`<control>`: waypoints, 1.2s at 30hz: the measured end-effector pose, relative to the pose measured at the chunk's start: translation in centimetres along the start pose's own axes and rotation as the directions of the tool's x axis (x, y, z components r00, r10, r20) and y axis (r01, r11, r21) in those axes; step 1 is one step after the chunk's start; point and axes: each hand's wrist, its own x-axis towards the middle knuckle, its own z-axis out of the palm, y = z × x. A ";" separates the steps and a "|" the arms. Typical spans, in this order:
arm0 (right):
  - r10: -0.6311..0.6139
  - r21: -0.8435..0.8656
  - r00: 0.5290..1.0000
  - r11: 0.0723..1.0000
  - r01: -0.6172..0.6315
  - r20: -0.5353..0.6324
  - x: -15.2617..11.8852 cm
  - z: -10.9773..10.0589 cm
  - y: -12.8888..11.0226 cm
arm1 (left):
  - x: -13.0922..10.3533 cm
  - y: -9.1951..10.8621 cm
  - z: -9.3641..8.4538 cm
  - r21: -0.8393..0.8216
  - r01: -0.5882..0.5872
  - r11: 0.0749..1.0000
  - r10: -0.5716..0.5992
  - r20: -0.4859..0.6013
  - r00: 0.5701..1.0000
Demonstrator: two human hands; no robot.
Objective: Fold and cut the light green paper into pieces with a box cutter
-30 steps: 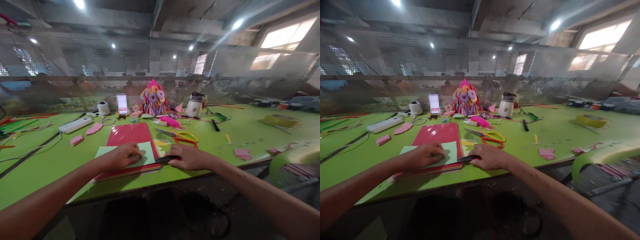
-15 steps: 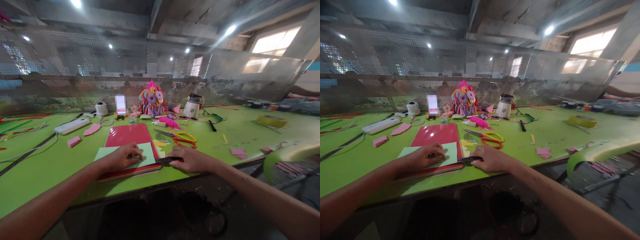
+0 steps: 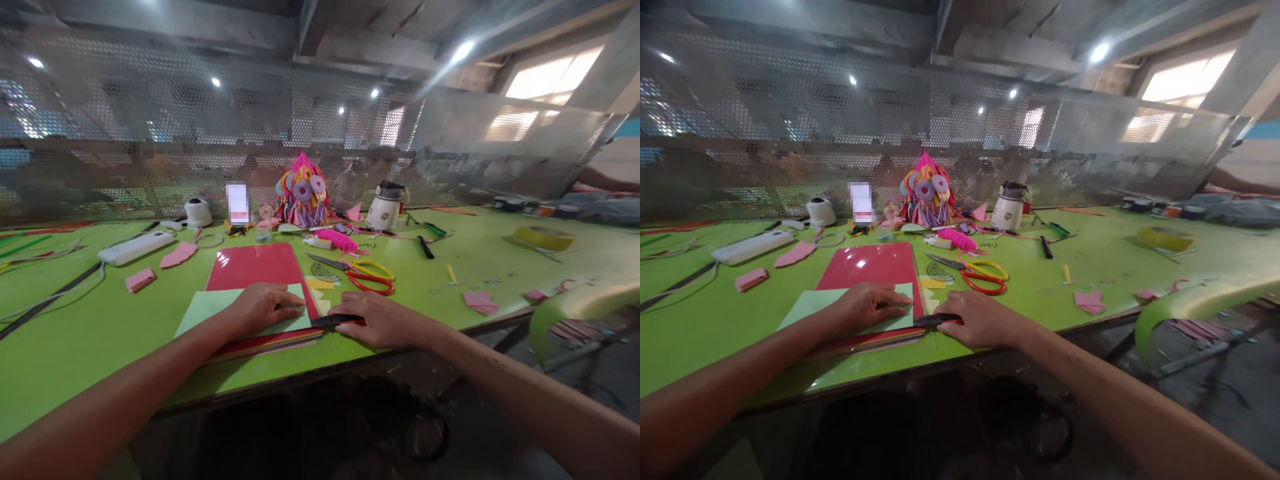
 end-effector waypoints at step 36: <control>0.133 0.018 0.991 0.991 -0.133 0.000 -0.2 0.6 -2.3 | -0.2 0.4 -0.2 0.019 -0.031 0.999 0.031 -0.003 1.000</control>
